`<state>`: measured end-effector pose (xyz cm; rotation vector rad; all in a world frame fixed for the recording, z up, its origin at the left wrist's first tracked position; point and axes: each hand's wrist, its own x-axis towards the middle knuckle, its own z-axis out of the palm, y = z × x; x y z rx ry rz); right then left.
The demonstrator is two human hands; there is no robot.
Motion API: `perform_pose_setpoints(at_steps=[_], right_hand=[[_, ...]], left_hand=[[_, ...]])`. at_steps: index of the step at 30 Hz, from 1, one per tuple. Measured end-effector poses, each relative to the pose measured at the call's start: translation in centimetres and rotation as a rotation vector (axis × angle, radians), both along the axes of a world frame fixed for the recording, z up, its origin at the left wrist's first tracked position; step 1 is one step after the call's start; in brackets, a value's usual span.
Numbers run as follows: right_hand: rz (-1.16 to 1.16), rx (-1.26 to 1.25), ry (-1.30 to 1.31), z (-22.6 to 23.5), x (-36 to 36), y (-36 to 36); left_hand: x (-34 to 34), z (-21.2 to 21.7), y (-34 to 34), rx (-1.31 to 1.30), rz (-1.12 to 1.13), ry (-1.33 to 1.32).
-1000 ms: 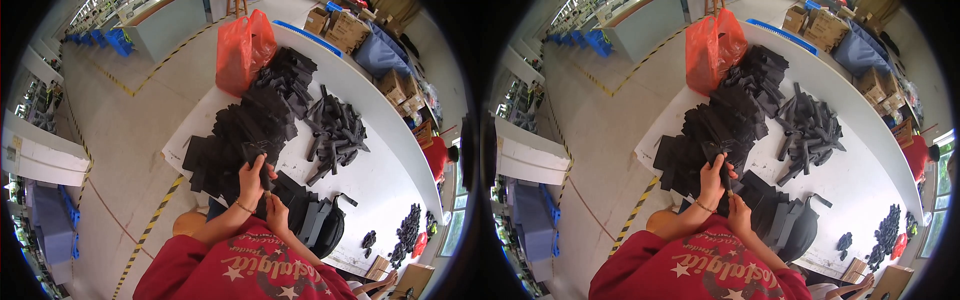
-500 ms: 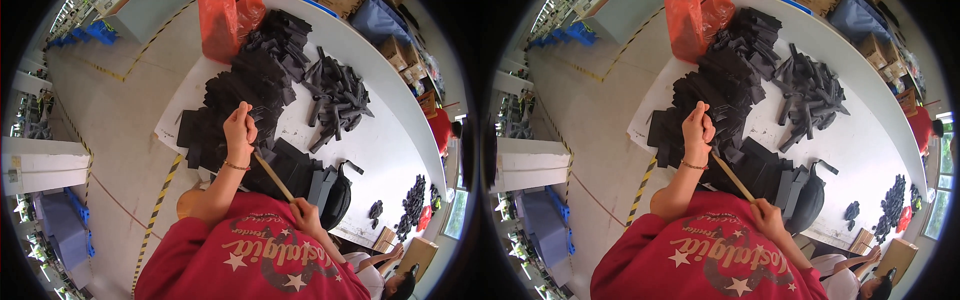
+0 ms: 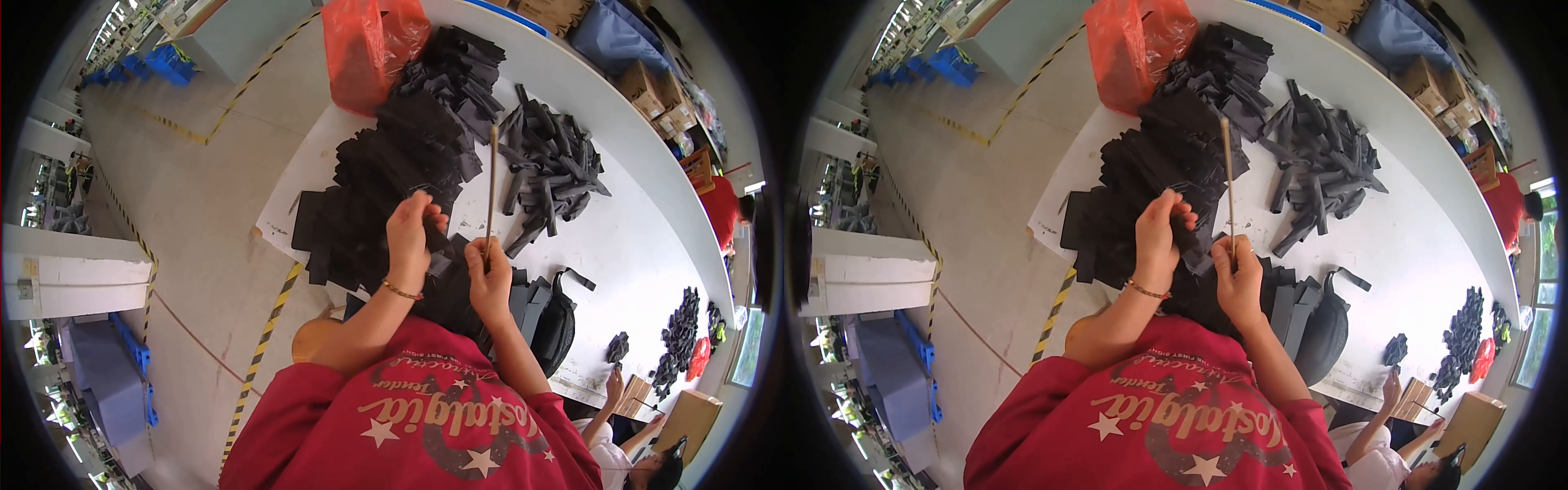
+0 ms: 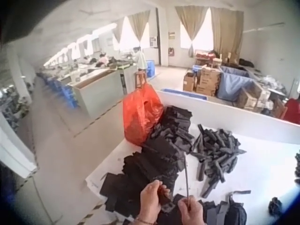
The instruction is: Inspecting and measuring black material strips using a wooden guide on a factory workbench.
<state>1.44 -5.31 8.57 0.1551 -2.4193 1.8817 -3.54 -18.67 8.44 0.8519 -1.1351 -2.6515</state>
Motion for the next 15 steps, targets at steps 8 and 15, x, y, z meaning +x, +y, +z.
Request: perform_pose_setpoints(at_steps=[8, 15], right_hand=[[0.132, 0.059, 0.057, 0.3, 1.1, 0.0], [0.075, 0.066, -0.040, 0.6, 0.1, 0.4]], left_hand=[[-0.3, -2.0, -0.8, 0.041, 0.048, -0.071], [0.4, -2.5, 0.6, 0.221, 0.031, -0.158]])
